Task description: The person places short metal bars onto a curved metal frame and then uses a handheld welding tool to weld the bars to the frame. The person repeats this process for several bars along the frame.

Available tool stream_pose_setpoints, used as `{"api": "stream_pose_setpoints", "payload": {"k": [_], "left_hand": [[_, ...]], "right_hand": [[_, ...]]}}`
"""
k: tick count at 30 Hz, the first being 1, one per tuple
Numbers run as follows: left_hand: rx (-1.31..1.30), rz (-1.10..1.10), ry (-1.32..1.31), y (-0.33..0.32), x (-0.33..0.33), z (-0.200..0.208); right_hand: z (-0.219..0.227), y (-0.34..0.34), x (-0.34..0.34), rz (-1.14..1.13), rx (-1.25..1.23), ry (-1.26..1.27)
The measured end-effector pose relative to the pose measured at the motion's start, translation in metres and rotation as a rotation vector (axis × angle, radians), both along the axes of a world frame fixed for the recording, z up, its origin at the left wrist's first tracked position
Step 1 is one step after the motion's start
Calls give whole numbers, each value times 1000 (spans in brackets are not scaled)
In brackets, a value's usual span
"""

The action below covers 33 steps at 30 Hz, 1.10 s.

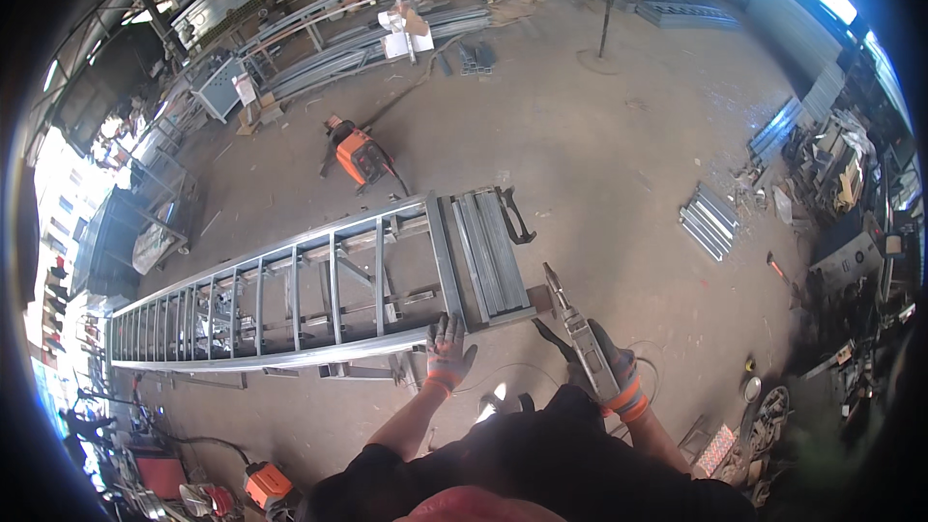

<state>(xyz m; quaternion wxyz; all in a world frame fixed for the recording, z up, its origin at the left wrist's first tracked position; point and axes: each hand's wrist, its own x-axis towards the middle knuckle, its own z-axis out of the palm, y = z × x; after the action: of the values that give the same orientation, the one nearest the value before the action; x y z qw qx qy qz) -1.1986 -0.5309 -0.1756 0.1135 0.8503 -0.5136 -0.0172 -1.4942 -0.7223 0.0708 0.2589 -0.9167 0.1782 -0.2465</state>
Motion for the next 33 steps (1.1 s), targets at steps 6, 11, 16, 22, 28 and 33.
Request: {"api": "stream_pose_setpoints", "payload": {"k": [6, 11, 16, 22, 28, 33], "left_hand": [[88, -142, -88, 17, -1, 2], [96, -74, -47, 0, -19, 0], [446, -29, 82, -10, -30, 29], [53, -237, 751, -16, -93, 58], [235, -1030, 1051, -99, -172, 61], [-693, -1243, 996, -140, -178, 112]], "right_hand": [[9, 33, -4, 28, 226, -92], [-11, 26, -16, -3, 378, -17], [-59, 16, -18, 36, 617, -128], [-51, -1, -35, -61, 1959, -361], [64, -41, 12, -602, 104, 239], [146, -45, 132, -627, -1067, 741]]}}
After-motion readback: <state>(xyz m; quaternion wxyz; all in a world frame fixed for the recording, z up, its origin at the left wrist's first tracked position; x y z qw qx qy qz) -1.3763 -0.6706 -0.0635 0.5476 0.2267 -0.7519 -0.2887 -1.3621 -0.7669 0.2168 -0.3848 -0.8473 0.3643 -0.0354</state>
